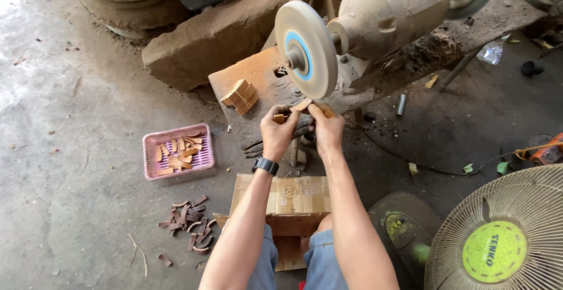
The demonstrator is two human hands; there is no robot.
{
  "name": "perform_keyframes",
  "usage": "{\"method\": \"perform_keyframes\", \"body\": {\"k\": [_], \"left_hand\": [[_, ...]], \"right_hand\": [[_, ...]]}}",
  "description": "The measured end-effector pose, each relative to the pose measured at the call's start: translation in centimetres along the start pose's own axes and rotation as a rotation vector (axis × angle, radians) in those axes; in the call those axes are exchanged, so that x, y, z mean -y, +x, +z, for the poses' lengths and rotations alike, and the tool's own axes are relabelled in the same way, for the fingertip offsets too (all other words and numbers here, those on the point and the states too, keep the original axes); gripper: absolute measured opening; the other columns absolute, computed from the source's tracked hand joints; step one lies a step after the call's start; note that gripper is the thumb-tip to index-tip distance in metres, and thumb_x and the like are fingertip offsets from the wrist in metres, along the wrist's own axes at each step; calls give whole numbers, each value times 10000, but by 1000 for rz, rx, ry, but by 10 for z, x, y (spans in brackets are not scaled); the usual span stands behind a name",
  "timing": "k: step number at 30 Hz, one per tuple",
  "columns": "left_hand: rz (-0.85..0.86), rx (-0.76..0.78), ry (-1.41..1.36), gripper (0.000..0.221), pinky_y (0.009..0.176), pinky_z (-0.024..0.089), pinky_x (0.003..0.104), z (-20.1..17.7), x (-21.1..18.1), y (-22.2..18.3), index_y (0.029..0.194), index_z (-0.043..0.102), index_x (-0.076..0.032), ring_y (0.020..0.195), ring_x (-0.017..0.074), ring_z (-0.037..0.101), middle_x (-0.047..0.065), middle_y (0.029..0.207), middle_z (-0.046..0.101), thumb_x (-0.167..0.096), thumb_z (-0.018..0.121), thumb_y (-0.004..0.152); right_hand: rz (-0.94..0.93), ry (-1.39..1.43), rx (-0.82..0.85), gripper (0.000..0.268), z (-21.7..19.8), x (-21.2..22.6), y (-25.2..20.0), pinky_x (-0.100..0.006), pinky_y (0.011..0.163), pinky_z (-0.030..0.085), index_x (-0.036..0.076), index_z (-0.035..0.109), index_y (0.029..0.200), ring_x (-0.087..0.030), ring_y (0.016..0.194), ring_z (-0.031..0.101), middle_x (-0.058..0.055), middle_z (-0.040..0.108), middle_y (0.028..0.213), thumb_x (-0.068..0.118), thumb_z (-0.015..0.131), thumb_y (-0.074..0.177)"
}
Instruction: Sanding and polishing small wooden pieces using a bench grinder with a polishing wheel.
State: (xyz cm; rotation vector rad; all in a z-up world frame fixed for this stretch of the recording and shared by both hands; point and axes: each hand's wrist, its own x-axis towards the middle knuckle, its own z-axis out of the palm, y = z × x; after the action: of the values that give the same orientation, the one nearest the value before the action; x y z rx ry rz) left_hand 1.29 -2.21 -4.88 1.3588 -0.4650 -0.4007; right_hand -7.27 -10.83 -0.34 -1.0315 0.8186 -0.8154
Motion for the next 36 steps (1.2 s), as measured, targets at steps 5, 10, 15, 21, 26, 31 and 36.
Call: {"method": "perform_keyframes", "body": {"k": [5,10,15,21,26,31,36], "left_hand": [[-323,56,-211,188,426,403,214,20,-43,9,945,685,-19,552,42,550,19,774,702,-164,796,899],[-350,70,-252,198,409,392,216,21,-42,13,913,672,-21,519,47,536,23,748,694,-169,803,894],[-299,76,-212,178,449,433,208,3,-22,9,932,665,-31,559,33,561,4,758,695,-143,800,901],[-304,86,-260,187,417,399,215,17,-30,9,924,648,-39,503,44,530,3,699,663,-140,802,890],[-288,97,-243,193,407,385,218,19,-34,10,918,648,-30,498,42,515,-1,686,641,-145,802,898],[-286,66,-179,193,441,441,216,0,-20,4,931,648,-32,559,32,576,-4,726,672,-135,806,888],[-297,75,-110,204,398,394,224,5,-17,2,919,652,-30,492,61,542,23,680,646,-152,813,887]], "right_hand": [[-96,-82,5,122,-12,5,8,-237,570,465,33,788,994,-69,646,592,0,709,814,81,701,922],[-162,-77,-6,120,-16,-9,16,-258,646,465,-12,780,997,-82,713,596,-28,709,833,78,714,953],[-95,-155,12,210,-6,-6,3,-262,630,486,27,773,1083,-78,698,603,-16,728,863,56,681,895],[-185,-128,46,164,-27,-19,18,-266,720,520,-36,772,1057,-92,775,624,-51,740,907,46,684,946],[-163,-88,-6,188,-17,-5,13,-266,699,514,-20,778,1083,-93,777,648,-46,762,918,39,692,927],[-160,-165,11,230,-11,-7,0,-242,684,521,-5,768,1106,-83,781,651,-30,752,939,15,695,889],[-25,-57,75,198,-18,2,2,-260,644,550,-33,758,1074,-103,743,675,-59,749,887,26,685,900]]}}
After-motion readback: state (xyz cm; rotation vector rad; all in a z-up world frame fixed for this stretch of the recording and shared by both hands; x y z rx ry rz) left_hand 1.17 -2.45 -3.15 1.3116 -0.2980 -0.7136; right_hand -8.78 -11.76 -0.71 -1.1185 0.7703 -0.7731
